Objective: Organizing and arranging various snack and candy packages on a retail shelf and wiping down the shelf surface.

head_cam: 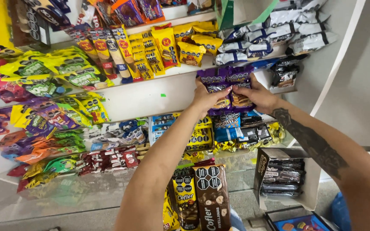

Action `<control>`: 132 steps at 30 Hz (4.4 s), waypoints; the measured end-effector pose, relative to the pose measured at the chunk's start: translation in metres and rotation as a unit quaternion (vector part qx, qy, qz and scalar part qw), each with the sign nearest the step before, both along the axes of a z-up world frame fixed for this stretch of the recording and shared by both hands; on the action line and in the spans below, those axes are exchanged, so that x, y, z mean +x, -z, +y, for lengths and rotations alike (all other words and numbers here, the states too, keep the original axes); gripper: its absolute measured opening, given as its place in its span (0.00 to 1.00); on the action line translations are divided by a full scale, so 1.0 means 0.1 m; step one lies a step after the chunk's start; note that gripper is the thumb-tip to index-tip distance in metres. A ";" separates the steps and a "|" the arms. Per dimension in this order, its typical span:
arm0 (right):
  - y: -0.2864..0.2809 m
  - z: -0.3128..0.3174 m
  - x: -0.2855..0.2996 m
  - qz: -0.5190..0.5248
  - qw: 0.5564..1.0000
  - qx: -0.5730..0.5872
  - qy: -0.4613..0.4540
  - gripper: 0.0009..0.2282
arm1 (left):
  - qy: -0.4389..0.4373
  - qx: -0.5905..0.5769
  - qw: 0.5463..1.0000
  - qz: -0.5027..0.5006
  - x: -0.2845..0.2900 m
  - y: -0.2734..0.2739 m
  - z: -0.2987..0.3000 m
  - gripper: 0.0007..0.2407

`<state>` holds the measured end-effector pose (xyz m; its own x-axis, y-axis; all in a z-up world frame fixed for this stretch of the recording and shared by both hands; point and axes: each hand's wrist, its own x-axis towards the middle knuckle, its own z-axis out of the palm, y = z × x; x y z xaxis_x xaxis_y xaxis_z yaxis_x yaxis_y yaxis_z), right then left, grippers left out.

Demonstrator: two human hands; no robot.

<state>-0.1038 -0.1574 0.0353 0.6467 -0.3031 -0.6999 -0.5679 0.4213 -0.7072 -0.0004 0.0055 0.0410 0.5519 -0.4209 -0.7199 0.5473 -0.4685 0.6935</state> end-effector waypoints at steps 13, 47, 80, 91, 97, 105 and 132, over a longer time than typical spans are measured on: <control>-0.24 -0.03 -0.31 -0.001 1.000 -0.017 0.012 0.27 | 0.028 -0.016 0.999 -0.012 -0.09 -0.65 0.10 0.47; -1.73 0.66 -0.21 -0.154 0.982 -0.108 0.016 0.23 | 0.023 -0.117 0.979 -0.164 -0.14 -2.05 0.71 0.47; -3.06 6.32 1.34 -0.217 0.938 -0.115 -0.244 0.26 | -0.313 -0.112 0.879 -0.343 0.30 -3.02 6.48 0.38; -3.18 8.36 2.02 -0.321 0.843 0.004 -0.432 0.27 | -0.495 -0.038 0.786 -0.368 0.20 -3.13 8.43 0.33; -3.54 9.46 2.51 -0.355 0.757 0.005 -0.548 0.25 | -0.535 -0.108 0.746 -0.382 0.39 -3.37 9.30 0.33; -4.20 10.70 3.34 -0.410 0.681 -0.057 -0.604 0.28 | -0.548 -0.048 0.772 -0.318 1.11 -4.33 10.50 0.33; -3.99 12.37 5.28 -0.238 0.862 -0.236 -0.380 0.30 | -0.305 -0.158 0.909 -0.236 4.36 -3.47 12.38 0.43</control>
